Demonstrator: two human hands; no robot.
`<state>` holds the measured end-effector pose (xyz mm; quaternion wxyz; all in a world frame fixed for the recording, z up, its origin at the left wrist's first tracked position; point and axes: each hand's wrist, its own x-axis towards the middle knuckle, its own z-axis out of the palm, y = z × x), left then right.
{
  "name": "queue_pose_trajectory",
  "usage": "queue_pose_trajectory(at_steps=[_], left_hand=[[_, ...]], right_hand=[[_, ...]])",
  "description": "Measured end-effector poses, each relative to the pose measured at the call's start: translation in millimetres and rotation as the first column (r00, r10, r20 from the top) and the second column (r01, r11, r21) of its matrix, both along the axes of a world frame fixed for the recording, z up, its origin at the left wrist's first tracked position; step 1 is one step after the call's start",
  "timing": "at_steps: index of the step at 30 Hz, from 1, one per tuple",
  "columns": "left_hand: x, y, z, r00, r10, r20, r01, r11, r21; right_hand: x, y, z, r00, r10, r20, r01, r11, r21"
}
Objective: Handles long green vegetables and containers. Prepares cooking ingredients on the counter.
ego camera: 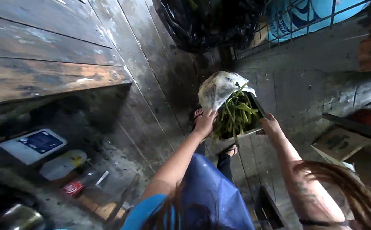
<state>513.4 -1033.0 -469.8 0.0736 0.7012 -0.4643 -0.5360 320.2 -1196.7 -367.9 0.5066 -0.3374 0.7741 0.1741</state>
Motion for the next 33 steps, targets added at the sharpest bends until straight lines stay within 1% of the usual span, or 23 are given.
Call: queue_pose_trajectory(at_steps=[1, 2, 3, 5, 6, 7, 9, 10, 12, 13, 14, 16, 17, 19, 20, 21, 22, 23, 25, 27, 29, 31, 33], left_hand=[[6.2, -1.6, -3.0, 0.995, 0.097, 0.018, -0.097, 0.995, -0.021], [10.3, -3.2, -5.7, 0.983, 0.182, 0.029, -0.180, 0.982, -0.058], [12.0, -5.1, -8.5, 0.969, 0.243, 0.040, -0.238, 0.966, -0.105], [10.7, -12.0, -15.0, 0.953, 0.300, 0.040, -0.292, 0.946, -0.141], [8.4, -17.1, -17.3, 0.950, 0.311, 0.035, -0.303, 0.942, -0.145], [6.7, -21.7, -20.1, 0.949, 0.315, 0.035, -0.306, 0.940, -0.149], [5.6, -27.5, -25.2, 0.946, 0.325, -0.003, -0.321, 0.932, -0.168], [6.6, -28.5, -27.6, 0.943, 0.333, -0.030, -0.332, 0.922, -0.197], [12.5, -31.1, -29.0, 0.945, 0.318, -0.078, -0.327, 0.906, -0.270], [18.1, -31.5, -31.0, 0.956, 0.282, -0.079, -0.293, 0.913, -0.284], [23.5, -31.7, -33.1, 0.961, 0.263, -0.087, -0.277, 0.905, -0.323], [31.7, -37.7, -34.4, 0.954, 0.291, -0.074, -0.297, 0.881, -0.369], [33.4, -44.3, -30.8, 0.953, 0.303, -0.029, -0.294, 0.892, -0.343], [35.3, -61.7, -23.3, 0.949, 0.293, 0.112, -0.259, 0.933, -0.251], [35.3, -73.7, -18.0, 0.946, 0.271, 0.178, -0.245, 0.957, -0.157], [36.3, -88.0, -10.9, 0.946, 0.232, 0.226, -0.233, 0.972, -0.020], [38.7, -102.1, -5.8, 0.945, 0.195, 0.262, -0.224, 0.971, 0.087], [42.0, -113.9, -4.6, 0.939, 0.158, 0.304, -0.211, 0.966, 0.147], [49.5, -131.0, -5.5, 0.923, 0.098, 0.372, -0.182, 0.963, 0.199], [58.9, -146.3, -11.1, 0.898, 0.078, 0.432, -0.169, 0.970, 0.175], [68.2, -163.5, -17.5, 0.890, 0.105, 0.443, -0.155, 0.985, 0.078], [70.4, -181.1, -27.6, 0.896, 0.053, 0.440, -0.040, 0.998, -0.039], [68.2, -196.8, -39.8, 0.885, -0.088, 0.457, 0.131, 0.989, -0.063]], right_hand=[[2.1, 1.5, -2.9, 0.999, 0.018, 0.047, -0.017, 0.999, -0.028], [3.3, 6.2, -4.1, 0.989, 0.102, 0.106, -0.094, 0.992, -0.080], [2.8, 13.1, -5.5, 0.954, 0.247, 0.171, -0.222, 0.963, -0.152], [5.0, 27.6, -8.5, 0.800, 0.550, 0.241, -0.471, 0.824, -0.316], [8.1, 35.0, -12.1, 0.711, 0.657, 0.251, -0.542, 0.740, -0.399], [13.3, 40.6, -15.4, 0.640, 0.723, 0.261, -0.592, 0.680, -0.433], [26.8, 42.4, -19.0, 0.526, 0.819, 0.228, -0.708, 0.570, -0.417], [32.2, 40.2, -22.0, 0.468, 0.869, 0.162, -0.758, 0.489, -0.432], [36.9, 30.8, -28.4, 0.346, 0.938, -0.012, -0.809, 0.292, -0.511], [39.2, 22.3, -28.3, 0.300, 0.953, -0.037, -0.817, 0.236, -0.527], [41.0, 13.2, -26.9, 0.238, 0.971, -0.033, -0.820, 0.183, -0.542], [40.7, 0.0, -29.5, 0.073, 0.997, 0.016, -0.806, 0.068, -0.588], [41.2, -3.8, -29.6, -0.011, 0.998, 0.060, -0.831, 0.024, -0.556], [45.6, -8.2, -29.4, -0.129, 0.982, 0.141, -0.899, -0.056, -0.435], [46.0, -9.5, -31.3, -0.164, 0.972, 0.171, -0.921, -0.088, -0.380], [44.6, -10.4, -34.3, -0.185, 0.963, 0.195, -0.936, -0.113, -0.333], [43.3, -12.3, -38.0, -0.200, 0.956, 0.214, -0.947, -0.132, -0.293], [39.7, -14.5, -44.0, -0.210, 0.953, 0.217, -0.948, -0.144, -0.284], [30.1, -18.5, -55.4, -0.223, 0.948, 0.226, -0.943, -0.151, -0.297], [27.8, -24.8, -59.4, -0.225, 0.943, 0.245, -0.941, -0.145, -0.306], [26.4, -29.8, -61.0, -0.219, 0.945, 0.242, -0.931, -0.128, -0.342], [27.8, -33.6, -60.4, -0.220, 0.948, 0.230, -0.922, -0.125, -0.367], [32.0, -36.1, -58.8, -0.216, 0.945, 0.246, -0.927, -0.119, -0.356]])
